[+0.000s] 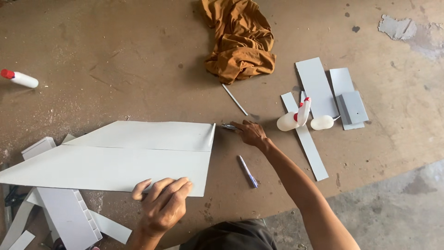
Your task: The person measures a PVC sheet using a measuring tape and marks it with a pen, then cuts a strip from the sheet using a utility knife.
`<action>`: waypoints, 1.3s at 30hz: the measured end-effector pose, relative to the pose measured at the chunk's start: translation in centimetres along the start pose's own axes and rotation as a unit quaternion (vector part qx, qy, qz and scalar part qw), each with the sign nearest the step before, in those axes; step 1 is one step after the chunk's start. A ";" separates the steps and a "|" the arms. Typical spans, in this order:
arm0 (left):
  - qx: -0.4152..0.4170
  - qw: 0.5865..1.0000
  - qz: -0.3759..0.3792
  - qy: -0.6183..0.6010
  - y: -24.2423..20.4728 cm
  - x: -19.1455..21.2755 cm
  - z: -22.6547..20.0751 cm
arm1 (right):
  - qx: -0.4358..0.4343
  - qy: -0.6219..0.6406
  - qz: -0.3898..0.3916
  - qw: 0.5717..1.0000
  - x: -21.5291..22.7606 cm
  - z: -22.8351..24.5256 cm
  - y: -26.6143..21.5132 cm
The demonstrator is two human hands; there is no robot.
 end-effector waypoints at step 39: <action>0.203 0.968 -0.006 -0.146 8.7 5.4 19.9 | 0.111 0.614 0.097 0.776 17.6 21.6 -21.4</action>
Point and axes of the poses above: each hand's wrist, its own y-axis towards the middle knuckle, its own x-axis out of the back of the hand, z = x × y, the point moved 10 cm from there along y, towards the middle knuckle, and after that the axes turned 13 degrees about -x, right-handed, at the moved point
